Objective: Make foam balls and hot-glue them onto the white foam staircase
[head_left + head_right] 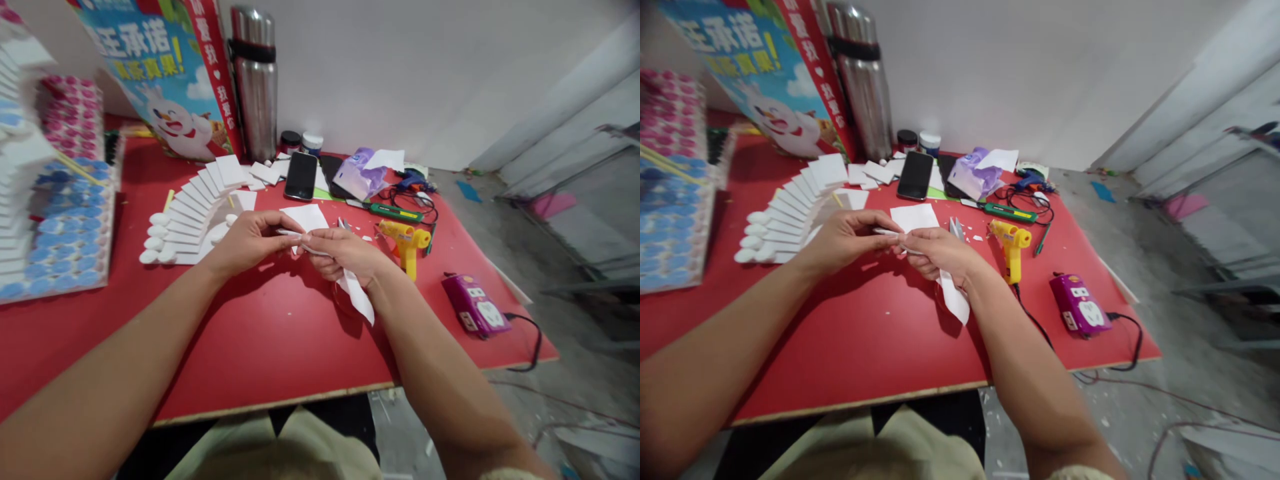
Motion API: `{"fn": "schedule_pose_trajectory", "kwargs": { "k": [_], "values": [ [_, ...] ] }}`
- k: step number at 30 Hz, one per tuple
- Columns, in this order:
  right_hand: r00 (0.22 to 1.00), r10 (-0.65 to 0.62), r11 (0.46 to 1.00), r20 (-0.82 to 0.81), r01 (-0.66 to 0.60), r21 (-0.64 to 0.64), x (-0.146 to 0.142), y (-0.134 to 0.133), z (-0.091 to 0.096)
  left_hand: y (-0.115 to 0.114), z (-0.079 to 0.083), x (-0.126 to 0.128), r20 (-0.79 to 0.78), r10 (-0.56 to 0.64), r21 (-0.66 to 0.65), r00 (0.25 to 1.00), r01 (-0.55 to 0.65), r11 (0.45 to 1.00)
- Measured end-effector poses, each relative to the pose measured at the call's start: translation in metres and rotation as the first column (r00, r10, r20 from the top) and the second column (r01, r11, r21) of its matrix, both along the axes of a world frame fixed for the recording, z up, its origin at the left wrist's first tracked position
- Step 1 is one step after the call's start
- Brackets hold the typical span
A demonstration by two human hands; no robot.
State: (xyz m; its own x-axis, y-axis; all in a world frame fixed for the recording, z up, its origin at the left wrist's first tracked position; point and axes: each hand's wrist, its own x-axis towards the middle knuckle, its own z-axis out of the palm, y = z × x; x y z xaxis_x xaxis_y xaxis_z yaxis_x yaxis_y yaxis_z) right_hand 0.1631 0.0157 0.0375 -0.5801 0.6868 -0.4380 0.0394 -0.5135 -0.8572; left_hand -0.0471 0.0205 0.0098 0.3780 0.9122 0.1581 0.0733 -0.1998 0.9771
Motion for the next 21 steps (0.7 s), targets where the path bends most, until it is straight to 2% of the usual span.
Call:
{"fn": "schedule_pose_trajectory", "kwargs": {
  "k": [5, 8, 10, 13, 15, 16, 17, 18, 19, 21],
  "values": [
    [1.000, 0.010, 1.000, -0.017, -0.010, 0.006, 0.002, 0.002, -0.001, 0.001, -0.002, 0.000, -0.027, 0.022, 0.122, 0.999, -0.019, 0.992],
    [1.000, -0.011, 1.000, -0.013, 0.010, -0.009, 0.000, 0.003, -0.002, 0.000, -0.002, 0.001, -0.078, 0.059, 0.280, 0.995, -0.034, 0.959],
    [0.999, -0.029, 0.999, -0.020, 0.028, -0.028, -0.001, 0.004, -0.002, -0.001, -0.002, 0.002, -0.130, 0.105, 0.458, 0.986, -0.034, 0.888],
    [0.998, -0.043, 0.995, -0.047, 0.039, -0.088, -0.003, 0.007, -0.002, -0.004, 0.000, 0.005, -0.213, 0.208, 0.713, 0.955, 0.006, 0.701],
    [0.997, -0.047, 0.991, -0.057, 0.039, -0.128, -0.004, 0.008, -0.002, -0.006, 0.002, 0.008, -0.258, 0.282, 0.799, 0.924, 0.040, 0.600],
    [0.997, -0.053, 0.990, -0.051, 0.046, -0.136, -0.004, 0.008, -0.002, -0.007, 0.002, 0.009, -0.272, 0.305, 0.816, 0.913, 0.051, 0.575],
    [0.997, -0.065, 0.989, -0.036, 0.060, -0.132, -0.005, 0.008, -0.002, -0.008, 0.003, 0.010, -0.282, 0.311, 0.816, 0.908, 0.056, 0.576],
    [0.996, -0.084, 0.991, -0.016, 0.082, -0.106, -0.005, 0.007, -0.002, -0.009, 0.003, 0.011, -0.286, 0.299, 0.794, 0.910, 0.051, 0.605],
    [0.994, -0.106, 0.992, 0.007, 0.107, -0.061, -0.005, 0.006, -0.002, -0.010, 0.003, 0.012, -0.280, 0.272, 0.747, 0.921, 0.031, 0.664],
    [0.988, -0.150, 0.987, 0.047, 0.147, 0.065, -0.006, 0.003, -0.001, -0.011, 0.004, 0.013, -0.225, 0.181, 0.524, 0.957, -0.038, 0.851]
  ]
}}
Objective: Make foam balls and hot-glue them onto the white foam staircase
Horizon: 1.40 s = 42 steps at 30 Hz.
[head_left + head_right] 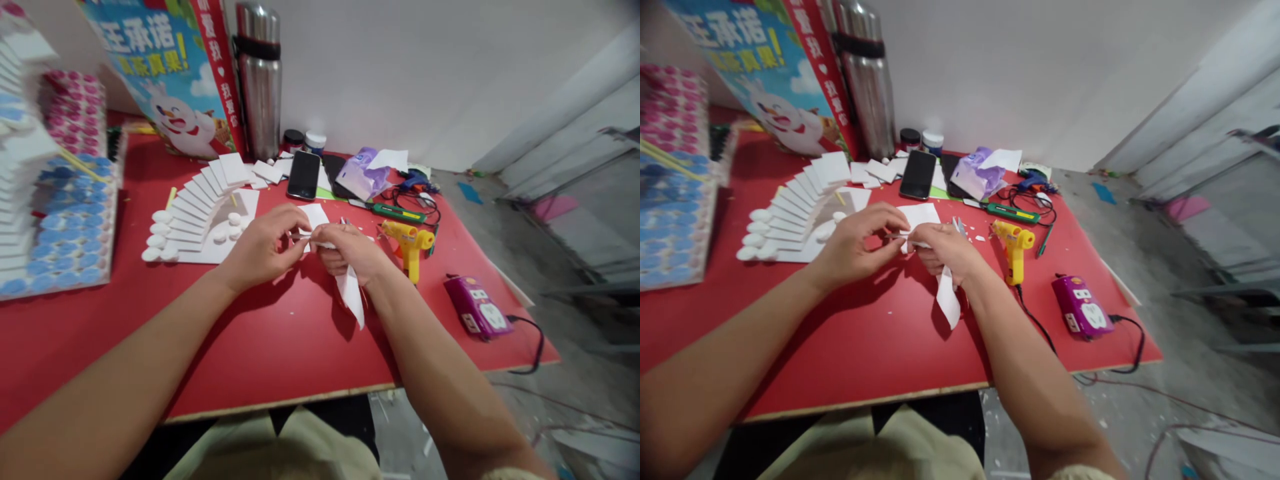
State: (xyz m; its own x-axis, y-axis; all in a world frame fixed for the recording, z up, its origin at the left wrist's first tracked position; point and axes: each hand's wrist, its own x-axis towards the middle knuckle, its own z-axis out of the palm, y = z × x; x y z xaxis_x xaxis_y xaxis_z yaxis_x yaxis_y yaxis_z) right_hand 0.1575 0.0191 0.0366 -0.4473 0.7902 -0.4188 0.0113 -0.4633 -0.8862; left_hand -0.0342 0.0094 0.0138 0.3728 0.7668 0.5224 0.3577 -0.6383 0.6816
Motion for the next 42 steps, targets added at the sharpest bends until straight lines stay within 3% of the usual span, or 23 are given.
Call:
{"fn": "schedule_pose_trajectory", "kwargs": {
  "k": [1, 2, 4, 5, 6, 8, 13, 15, 18, 22, 24, 27, 29, 31, 33, 34, 35, 37, 38, 39, 40, 42],
  "values": [
    [1.000, -0.012, 0.998, 0.025, 0.011, 0.063, 0.000, -0.002, 0.001, 0.000, 0.000, 0.000, 0.087, -0.012, -0.201, 0.996, 0.029, 0.979],
    [0.999, -0.020, 0.993, 0.048, 0.015, 0.119, 0.000, -0.003, 0.002, 0.000, 0.001, 0.001, 0.182, -0.017, -0.401, 0.983, 0.090, 0.912],
    [0.995, -0.025, 0.980, 0.097, 0.005, 0.201, 0.000, -0.005, 0.003, 0.001, 0.001, 0.002, 0.349, -0.021, -0.679, 0.937, 0.268, 0.683],
    [0.991, -0.027, 0.971, 0.128, -0.005, 0.238, 0.001, -0.006, 0.003, 0.001, 0.001, 0.003, 0.406, -0.021, -0.743, 0.914, 0.343, 0.575],
    [0.986, -0.024, 0.961, 0.162, -0.022, 0.277, 0.001, -0.006, 0.003, 0.001, 0.001, 0.003, 0.442, -0.018, -0.771, 0.897, 0.391, 0.502],
    [0.974, -0.005, 0.934, 0.229, -0.077, 0.348, 0.002, -0.006, 0.002, 0.001, 0.001, 0.005, 0.462, -0.007, -0.791, 0.887, 0.415, 0.450],
    [0.937, -0.005, 0.887, 0.350, -0.158, 0.433, 0.002, -0.004, -0.001, -0.003, 0.003, 0.006, 0.379, -0.045, -0.790, 0.924, 0.348, 0.504],
    [0.930, -0.019, 0.889, 0.366, -0.152, 0.433, 0.002, -0.004, -0.002, -0.005, 0.004, 0.005, 0.301, -0.080, -0.772, 0.950, 0.292, 0.565],
    [0.930, -0.028, 0.896, 0.367, -0.139, 0.422, 0.001, -0.005, -0.002, -0.006, 0.003, 0.004, 0.158, -0.123, -0.689, 0.980, 0.198, 0.697],
    [0.936, -0.020, 0.925, 0.353, -0.117, 0.361, 0.000, -0.007, -0.001, -0.003, 0.002, 0.002, -0.137, -0.122, -0.383, 0.983, 0.061, 0.922],
    [0.953, -0.003, 0.960, 0.304, -0.083, 0.269, 0.000, -0.007, 0.002, -0.001, 0.001, 0.000, -0.281, -0.101, -0.174, 0.954, 0.053, 0.983],
    [0.978, 0.001, 0.993, 0.209, -0.026, 0.116, 0.000, -0.007, 0.005, -0.001, 0.001, 0.000, -0.407, -0.030, 0.050, 0.913, 0.055, 0.997],
    [0.985, -0.004, 0.998, 0.171, -0.008, 0.068, 0.001, -0.006, 0.007, -0.003, 0.002, 0.001, -0.430, 0.025, 0.112, 0.902, 0.026, 0.993],
    [0.988, -0.004, 0.998, 0.154, -0.007, 0.069, 0.000, -0.005, 0.006, -0.006, 0.005, 0.003, -0.381, 0.036, 0.070, 0.924, -0.010, 0.997],
    [0.986, -0.004, 0.991, 0.166, -0.019, 0.135, 0.000, -0.005, 0.005, -0.008, 0.007, 0.005, -0.227, -0.005, -0.144, 0.974, -0.028, 0.989],
    [0.981, -0.011, 0.977, 0.194, -0.031, 0.209, 0.001, -0.005, 0.004, -0.007, 0.007, 0.006, -0.102, -0.026, -0.317, 0.994, -0.007, 0.948],
    [0.971, -0.021, 0.951, 0.238, -0.055, 0.306, 0.001, -0.006, 0.003, -0.006, 0.007, 0.006, 0.040, -0.036, -0.505, 0.999, 0.051, 0.862],
    [0.936, -0.063, 0.843, 0.347, -0.137, 0.521, 0.002, -0.006, 0.003, -0.002, 0.006, 0.006, 0.302, -0.004, -0.777, 0.953, 0.248, 0.578],
    [0.914, -0.087, 0.774, 0.396, -0.188, 0.605, 0.003, -0.006, 0.003, 0.001, 0.005, 0.005, 0.382, 0.024, -0.833, 0.924, 0.333, 0.443],
    [0.894, -0.104, 0.713, 0.436, -0.239, 0.659, 0.004, -0.006, 0.003, 0.003, 0.004, 0.005, 0.430, 0.051, -0.856, 0.902, 0.389, 0.342],
    [0.876, -0.110, 0.667, 0.469, -0.285, 0.689, 0.005, -0.006, 0.004, 0.005, 0.004, 0.004, 0.452, 0.071, -0.867, 0.889, 0.420, 0.268],
    [0.847, -0.108, 0.613, 0.521, -0.355, 0.705, 0.006, -0.007, 0.005, 0.007, 0.004, 0.003, 0.461, 0.096, -0.879, 0.882, 0.440, 0.183]
  ]
}}
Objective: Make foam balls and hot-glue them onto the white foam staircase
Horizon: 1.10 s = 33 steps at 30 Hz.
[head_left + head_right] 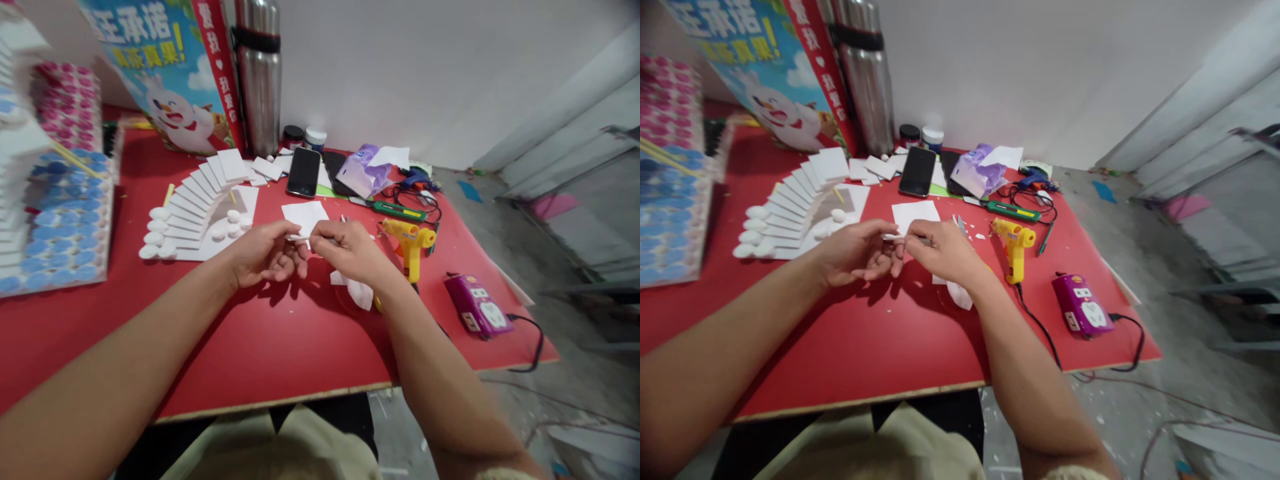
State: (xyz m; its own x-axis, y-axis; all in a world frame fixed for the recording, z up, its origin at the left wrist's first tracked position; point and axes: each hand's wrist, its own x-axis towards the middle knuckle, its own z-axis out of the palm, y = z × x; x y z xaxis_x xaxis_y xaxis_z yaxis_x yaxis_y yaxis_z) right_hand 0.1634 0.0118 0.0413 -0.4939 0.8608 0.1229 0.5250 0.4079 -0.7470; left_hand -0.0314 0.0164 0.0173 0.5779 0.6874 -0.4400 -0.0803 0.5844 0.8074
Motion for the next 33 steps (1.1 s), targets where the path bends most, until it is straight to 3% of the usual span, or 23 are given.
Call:
{"fn": "schedule_pose_trajectory", "kwargs": {
  "k": [5, 10, 14, 17, 19, 22, 24, 26, 29, 33],
  "values": [
    [0.994, 0.022, 0.998, 0.107, -0.028, 0.049, -0.001, -0.002, -0.002, -0.004, 0.003, -0.001, 0.017, 0.016, -0.011, 1.000, -0.015, 1.000],
    [0.996, -0.057, 0.996, 0.065, 0.052, 0.072, -0.003, -0.001, -0.004, -0.006, 0.002, -0.001, 0.011, 0.064, 0.137, 0.998, -0.065, 0.988],
    [0.995, -0.101, 0.991, -0.017, 0.102, 0.085, -0.005, -0.001, -0.004, -0.006, 0.003, 0.001, -0.035, 0.043, 0.238, 0.998, -0.033, 0.971],
    [0.986, -0.148, 0.989, -0.081, 0.146, -0.030, -0.007, -0.002, -0.003, -0.010, 0.003, 0.004, -0.168, 0.043, 0.359, 0.985, 0.020, 0.933],
    [0.966, -0.211, 0.962, -0.150, 0.179, -0.205, -0.009, -0.003, -0.003, -0.013, 0.002, 0.007, -0.301, 0.116, 0.537, 0.947, 0.068, 0.841],
    [0.903, -0.324, 0.871, -0.282, 0.168, -0.462, -0.013, -0.004, -0.003, -0.017, 0.001, 0.009, -0.443, 0.340, 0.803, 0.830, 0.199, 0.562],
    [0.854, -0.385, 0.803, -0.350, 0.124, -0.583, -0.015, -0.005, -0.003, -0.018, 0.000, 0.010, -0.465, 0.452, 0.863, 0.761, 0.276, 0.422],
    [0.829, -0.404, 0.784, -0.386, 0.096, -0.614, -0.017, -0.005, -0.005, -0.018, -0.002, 0.010, -0.484, 0.501, 0.867, 0.718, 0.316, 0.385],
    [0.839, -0.372, 0.848, -0.396, 0.133, -0.513, -0.018, -0.004, -0.010, -0.016, -0.005, 0.009, -0.509, 0.549, 0.860, 0.663, 0.365, 0.356],
    [0.829, -0.394, 0.859, -0.397, 0.177, -0.481, -0.017, -0.001, -0.015, -0.015, -0.008, 0.009, -0.510, 0.606, 0.846, 0.611, 0.485, 0.224]
  ]
}}
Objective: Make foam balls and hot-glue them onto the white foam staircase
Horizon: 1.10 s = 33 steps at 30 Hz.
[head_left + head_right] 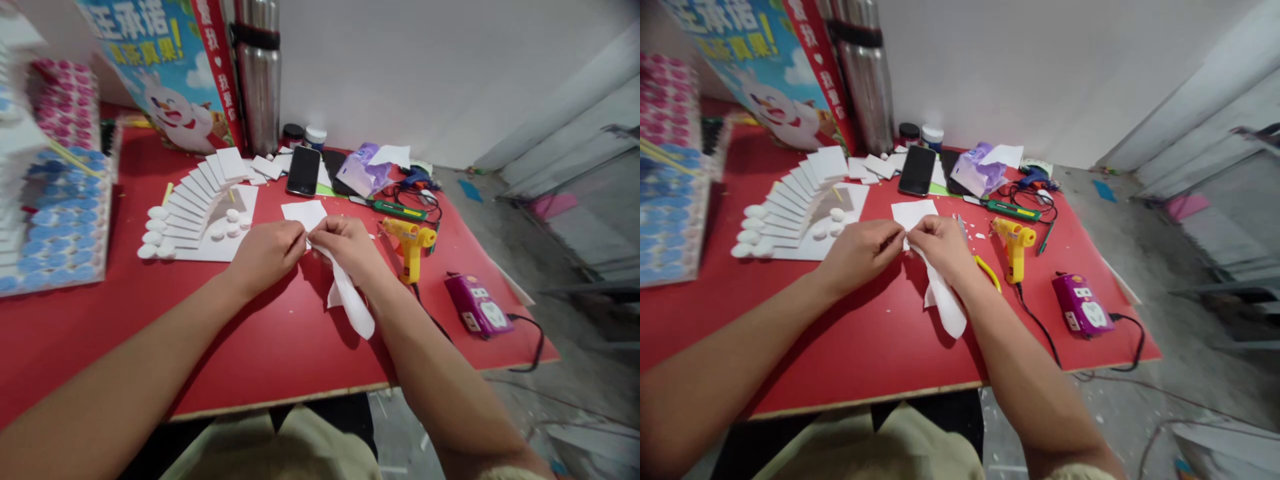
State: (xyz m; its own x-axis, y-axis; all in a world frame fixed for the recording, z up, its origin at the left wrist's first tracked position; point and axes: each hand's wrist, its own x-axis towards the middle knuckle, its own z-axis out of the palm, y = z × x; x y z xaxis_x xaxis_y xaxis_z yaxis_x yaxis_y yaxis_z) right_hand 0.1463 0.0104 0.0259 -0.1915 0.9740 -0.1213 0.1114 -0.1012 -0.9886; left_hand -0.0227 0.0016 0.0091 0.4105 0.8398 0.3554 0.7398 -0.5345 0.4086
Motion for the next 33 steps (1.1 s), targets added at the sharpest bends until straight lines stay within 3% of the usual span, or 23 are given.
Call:
{"fn": "schedule_pose_trajectory", "kwargs": {
  "k": [4, 9, 15, 23, 33],
  "values": [
    [0.998, -0.010, 0.998, -0.068, 0.006, -0.057, 0.000, 0.002, 0.001, -0.002, 0.001, 0.004, -0.226, 0.043, 0.091, 0.973, -0.023, 0.996],
    [0.997, -0.027, 0.996, -0.067, 0.021, -0.087, 0.000, 0.002, 0.005, -0.006, 0.006, 0.007, -0.367, 0.020, 0.059, 0.930, 0.002, 0.998],
    [0.999, -0.036, 0.998, -0.033, 0.034, -0.055, 0.002, 0.002, 0.004, -0.008, 0.007, 0.008, -0.380, 0.017, 0.049, 0.925, 0.001, 0.999],
    [0.992, 0.001, 0.998, 0.130, -0.011, 0.069, 0.002, -0.005, 0.009, -0.007, -0.001, 0.007, -0.344, 0.016, 0.121, 0.939, 0.027, 0.992],
    [0.992, -0.006, 0.996, 0.123, -0.005, 0.094, 0.003, -0.001, 0.000, -0.004, -0.010, 0.004, -0.235, -0.004, 0.198, 0.972, 0.052, 0.979]
  ]
}}
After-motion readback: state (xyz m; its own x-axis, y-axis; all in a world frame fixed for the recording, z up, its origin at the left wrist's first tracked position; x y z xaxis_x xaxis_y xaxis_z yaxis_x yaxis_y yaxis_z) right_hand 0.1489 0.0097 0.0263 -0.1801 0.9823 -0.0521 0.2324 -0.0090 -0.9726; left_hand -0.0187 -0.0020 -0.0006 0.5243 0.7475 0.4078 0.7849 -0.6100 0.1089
